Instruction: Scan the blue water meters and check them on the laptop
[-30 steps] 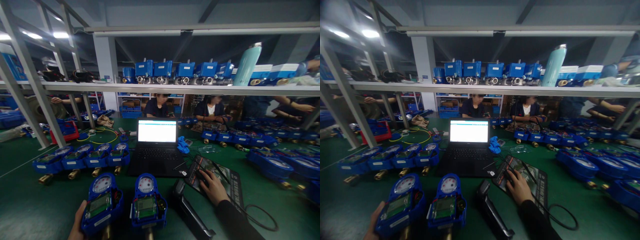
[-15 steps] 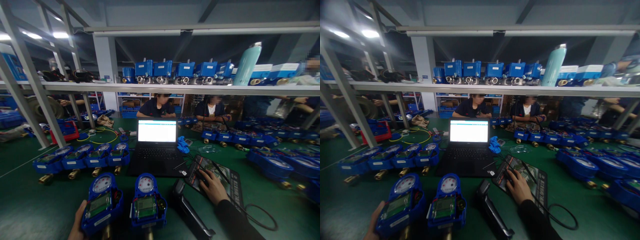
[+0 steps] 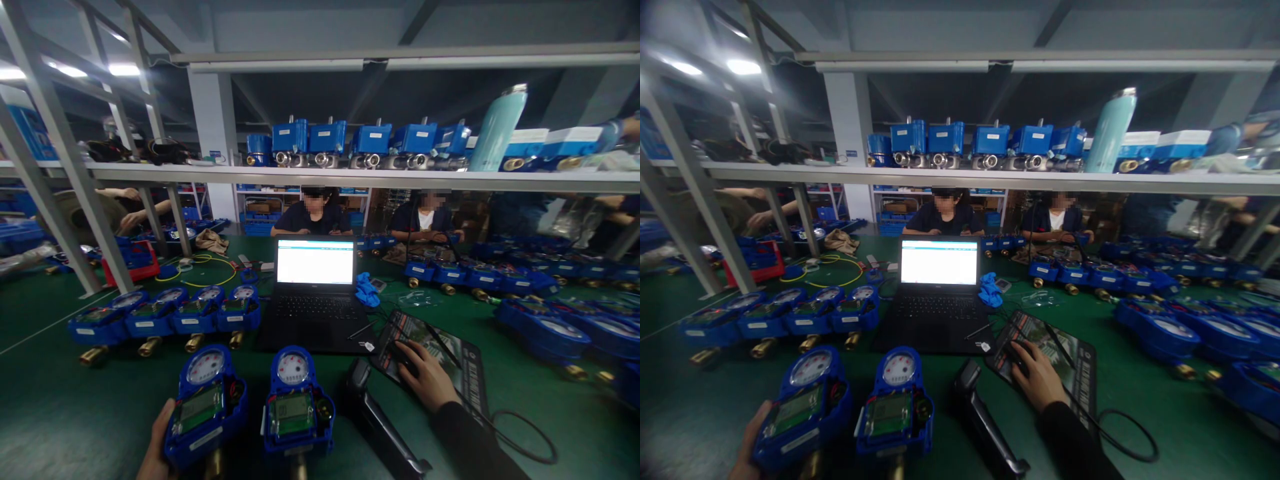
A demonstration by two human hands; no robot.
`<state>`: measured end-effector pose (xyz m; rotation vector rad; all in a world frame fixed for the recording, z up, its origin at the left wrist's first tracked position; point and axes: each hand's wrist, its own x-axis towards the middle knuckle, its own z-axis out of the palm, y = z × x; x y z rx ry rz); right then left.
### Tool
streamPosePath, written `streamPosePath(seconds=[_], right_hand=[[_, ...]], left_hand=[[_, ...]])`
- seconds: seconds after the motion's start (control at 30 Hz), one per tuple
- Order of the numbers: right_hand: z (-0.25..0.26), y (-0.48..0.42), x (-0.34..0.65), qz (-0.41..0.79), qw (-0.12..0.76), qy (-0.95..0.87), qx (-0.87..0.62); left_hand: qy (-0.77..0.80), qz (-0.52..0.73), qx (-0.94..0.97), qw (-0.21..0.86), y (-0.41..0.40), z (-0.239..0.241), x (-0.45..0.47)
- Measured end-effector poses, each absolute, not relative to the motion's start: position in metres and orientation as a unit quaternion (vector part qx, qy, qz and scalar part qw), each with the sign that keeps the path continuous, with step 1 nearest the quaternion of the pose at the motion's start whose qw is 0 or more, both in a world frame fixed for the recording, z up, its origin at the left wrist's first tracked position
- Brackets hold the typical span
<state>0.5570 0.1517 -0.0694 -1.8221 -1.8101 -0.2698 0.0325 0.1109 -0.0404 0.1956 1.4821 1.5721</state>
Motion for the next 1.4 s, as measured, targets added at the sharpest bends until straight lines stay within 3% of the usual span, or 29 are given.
streamPosePath(seconds=[0.77, 1.4], right_hand=[[-0.064, 0.150, 0.557, -0.093, 0.241, -0.697, -0.669], [-0.072, 0.153, 0.557, -0.115, 0.265, -0.645, -0.707]], left_hand=[[0.603, 0.630, 0.112, 0.476, 0.105, -0.037, 0.036], [0.592, 0.627, 0.058, 0.503, 0.105, -0.029, 0.038]])
